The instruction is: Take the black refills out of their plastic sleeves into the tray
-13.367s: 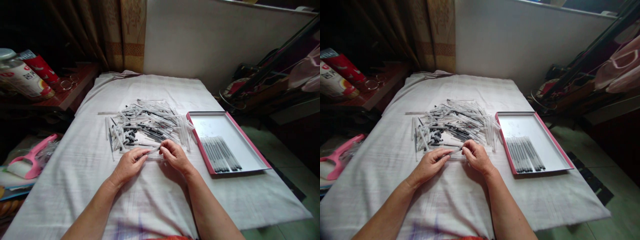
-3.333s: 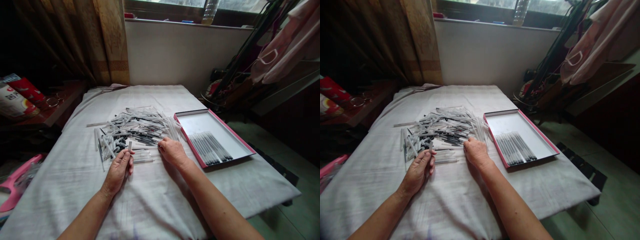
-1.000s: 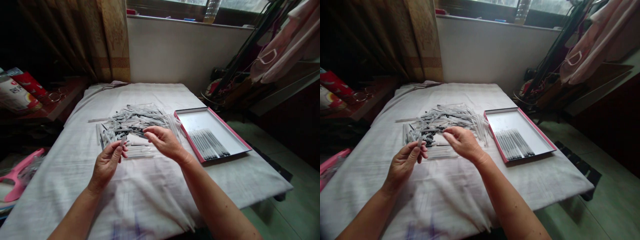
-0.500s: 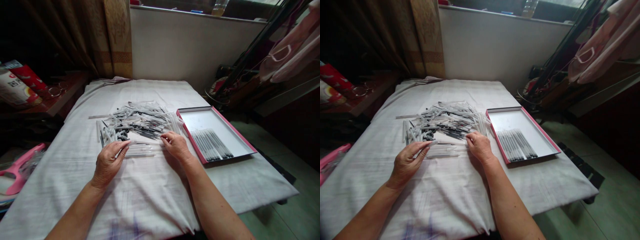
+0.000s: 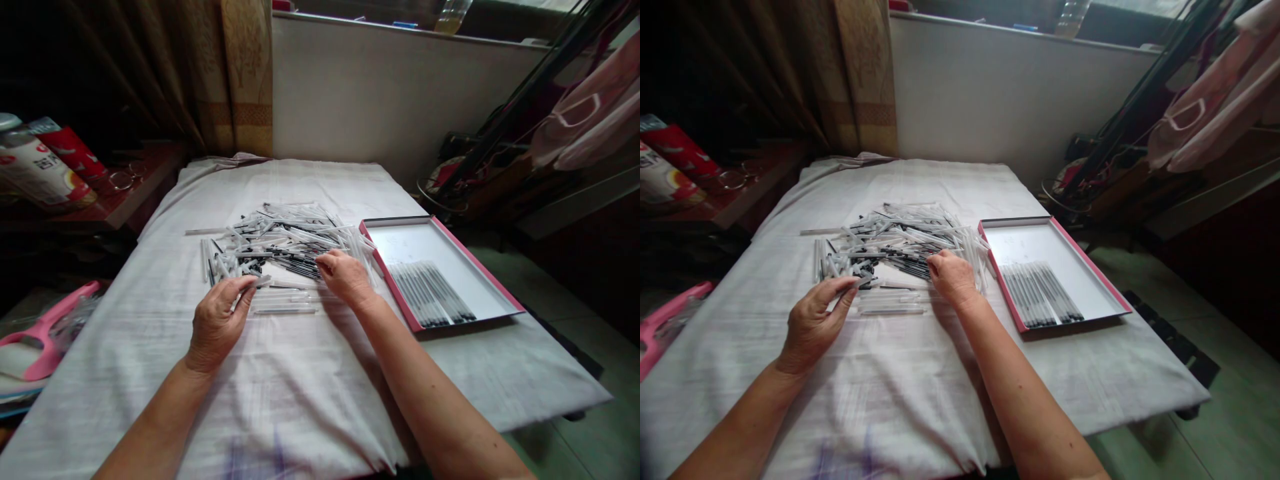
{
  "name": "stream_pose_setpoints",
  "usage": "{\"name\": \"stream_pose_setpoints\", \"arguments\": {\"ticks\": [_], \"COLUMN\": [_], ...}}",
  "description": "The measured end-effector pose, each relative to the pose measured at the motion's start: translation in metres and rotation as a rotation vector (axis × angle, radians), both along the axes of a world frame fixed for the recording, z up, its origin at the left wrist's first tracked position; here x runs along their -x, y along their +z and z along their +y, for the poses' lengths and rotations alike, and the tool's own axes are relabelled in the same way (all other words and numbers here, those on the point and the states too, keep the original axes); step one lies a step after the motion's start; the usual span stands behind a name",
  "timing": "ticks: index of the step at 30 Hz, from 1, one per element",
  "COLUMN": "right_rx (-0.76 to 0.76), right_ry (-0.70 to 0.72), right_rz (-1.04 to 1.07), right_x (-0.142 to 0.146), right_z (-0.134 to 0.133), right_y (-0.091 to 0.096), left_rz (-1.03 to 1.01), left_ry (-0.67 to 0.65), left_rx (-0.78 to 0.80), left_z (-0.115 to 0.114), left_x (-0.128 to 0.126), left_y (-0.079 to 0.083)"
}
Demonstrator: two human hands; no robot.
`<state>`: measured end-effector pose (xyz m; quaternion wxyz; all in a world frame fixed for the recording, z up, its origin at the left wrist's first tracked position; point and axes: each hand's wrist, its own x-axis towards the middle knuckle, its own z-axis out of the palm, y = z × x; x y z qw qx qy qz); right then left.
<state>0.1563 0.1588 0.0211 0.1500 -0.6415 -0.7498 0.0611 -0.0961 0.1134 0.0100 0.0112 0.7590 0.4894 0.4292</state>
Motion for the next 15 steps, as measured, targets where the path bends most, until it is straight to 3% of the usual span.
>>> {"name": "stream_pose_setpoints", "arguments": {"ticks": [9,15], "right_rx": [0.109,0.054], "right_ry": [0.003,-0.023], "right_rz": [-0.220,-0.126], "right_x": [0.015,0.012], "right_z": [0.023,0.016], "right_y": [0.003,0.004], "left_rz": [0.131,0.147], "left_ry": [-0.094,-0.122], "left_rx": [-0.019,-0.020], "left_z": [0.000,-0.002], "left_x": [-0.004,-0.007], "left_y": [-0.010,-0.011]}}
